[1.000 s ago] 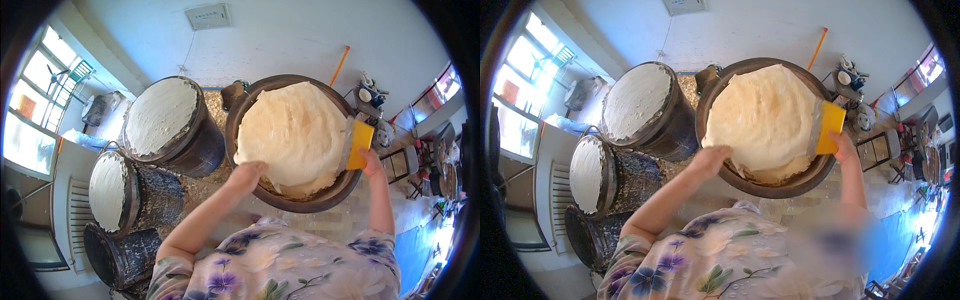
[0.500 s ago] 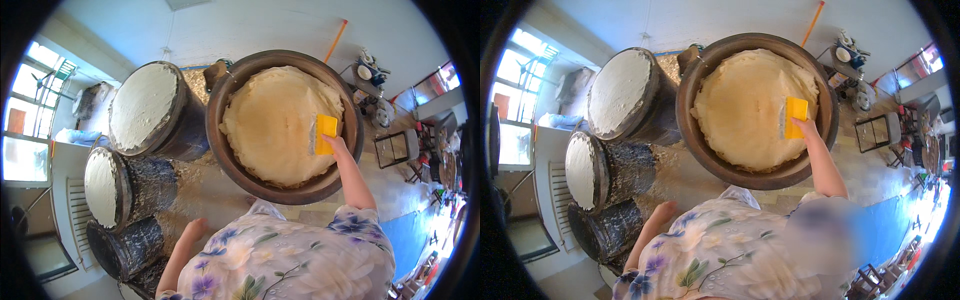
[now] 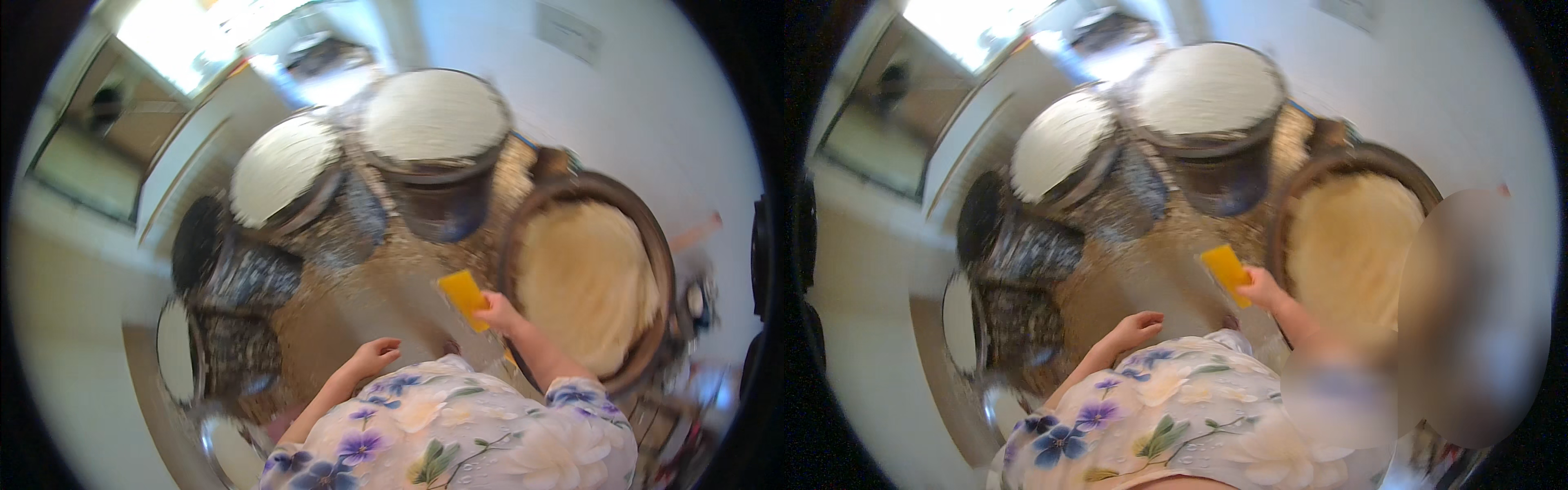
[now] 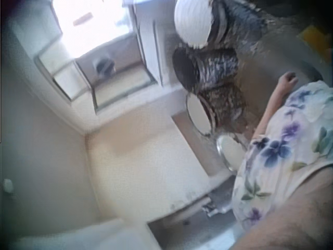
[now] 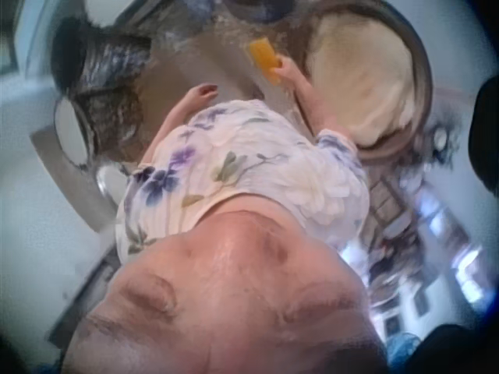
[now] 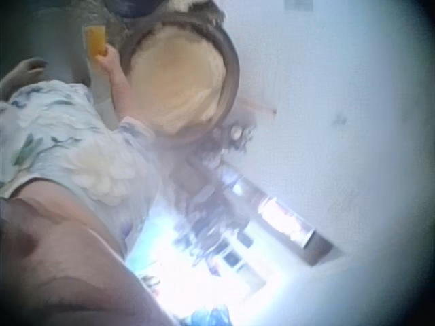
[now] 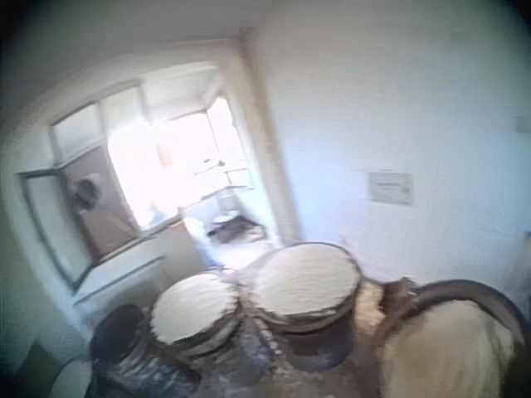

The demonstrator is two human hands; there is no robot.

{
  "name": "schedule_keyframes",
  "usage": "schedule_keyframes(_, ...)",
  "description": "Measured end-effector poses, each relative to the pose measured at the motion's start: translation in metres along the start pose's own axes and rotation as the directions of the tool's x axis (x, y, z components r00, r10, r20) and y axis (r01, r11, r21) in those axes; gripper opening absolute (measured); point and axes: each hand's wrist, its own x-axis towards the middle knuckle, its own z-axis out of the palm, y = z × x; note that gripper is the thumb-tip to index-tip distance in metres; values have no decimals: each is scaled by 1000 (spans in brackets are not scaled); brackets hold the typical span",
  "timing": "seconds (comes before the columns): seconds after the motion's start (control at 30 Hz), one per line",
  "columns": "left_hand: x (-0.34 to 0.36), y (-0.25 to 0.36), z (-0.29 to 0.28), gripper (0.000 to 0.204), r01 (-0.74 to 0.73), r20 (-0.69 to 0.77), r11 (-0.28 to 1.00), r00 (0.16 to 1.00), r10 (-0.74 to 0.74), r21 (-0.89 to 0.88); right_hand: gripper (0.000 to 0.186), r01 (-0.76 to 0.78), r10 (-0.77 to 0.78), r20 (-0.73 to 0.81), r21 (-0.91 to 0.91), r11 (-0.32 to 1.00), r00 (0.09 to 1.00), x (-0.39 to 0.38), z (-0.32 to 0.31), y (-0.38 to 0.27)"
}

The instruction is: The person ladles batter onto several round griddles and spreads it evenly with a yellow scraper. They then lift the cooked crepes and place them into a large bowl. The process is repeated across multiple griddles.

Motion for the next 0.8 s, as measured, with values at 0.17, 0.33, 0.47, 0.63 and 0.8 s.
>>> schedule_keyframes(0.17,-55,-42,-23,53,-46,-214,850,973,-80,-525,36,636,-372,549,-437,636,749,52,175,-26)
schedule_keyframes(0.33,-117,-108,-60,49,-388,-520,433,819,-244,-814,42,907,-433,798,-360,217,420,43,358,-57)
schedule_keyframes(0.47,-179,-177,-88,42,-578,-615,215,708,-347,-787,38,906,-263,906,-226,358,330,34,463,-62)
schedule_keyframes(0.63,-280,-265,-102,35,-634,-700,329,518,-492,-700,34,723,-161,915,-175,668,370,58,566,-29)
schedule_keyframes(0.8,-379,-344,-83,34,-735,-575,451,-101,-812,-507,33,305,254,866,-405,862,431,89,650,0)
